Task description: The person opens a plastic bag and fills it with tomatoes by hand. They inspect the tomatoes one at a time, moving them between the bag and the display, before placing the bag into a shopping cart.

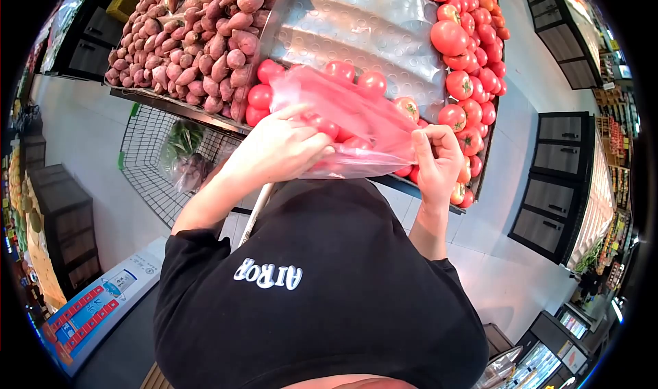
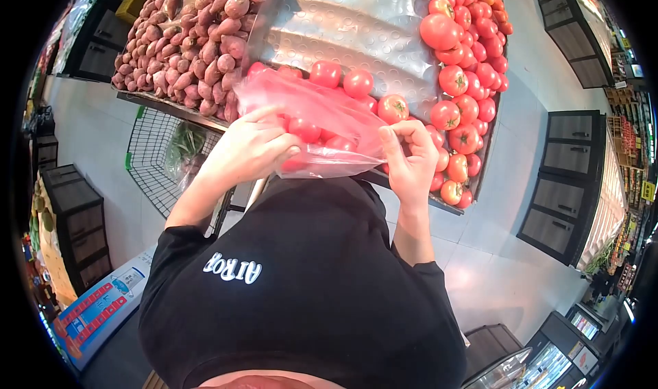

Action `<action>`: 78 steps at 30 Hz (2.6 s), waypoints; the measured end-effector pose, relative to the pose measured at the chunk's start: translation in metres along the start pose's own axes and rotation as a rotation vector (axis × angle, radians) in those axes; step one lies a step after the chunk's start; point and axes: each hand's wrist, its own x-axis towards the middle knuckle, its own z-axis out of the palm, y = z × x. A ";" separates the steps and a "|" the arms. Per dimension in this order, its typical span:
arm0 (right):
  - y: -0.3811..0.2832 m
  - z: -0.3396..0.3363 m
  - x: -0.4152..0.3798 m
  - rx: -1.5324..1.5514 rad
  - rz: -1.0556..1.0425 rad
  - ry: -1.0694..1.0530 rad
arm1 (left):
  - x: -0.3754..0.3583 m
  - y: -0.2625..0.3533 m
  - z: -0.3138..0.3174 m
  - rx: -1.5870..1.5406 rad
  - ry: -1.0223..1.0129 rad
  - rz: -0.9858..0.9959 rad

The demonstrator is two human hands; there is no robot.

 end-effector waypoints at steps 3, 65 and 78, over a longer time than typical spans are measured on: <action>0.007 -0.004 0.001 -0.087 0.001 -0.018 | -0.013 -0.008 0.012 -0.047 -0.020 -0.050; 0.029 0.062 -0.002 0.530 0.700 -0.205 | -0.001 0.013 0.058 -1.005 0.395 -0.152; 0.021 0.067 -0.011 0.403 0.525 -0.330 | 0.000 0.022 0.064 -0.953 0.479 -0.170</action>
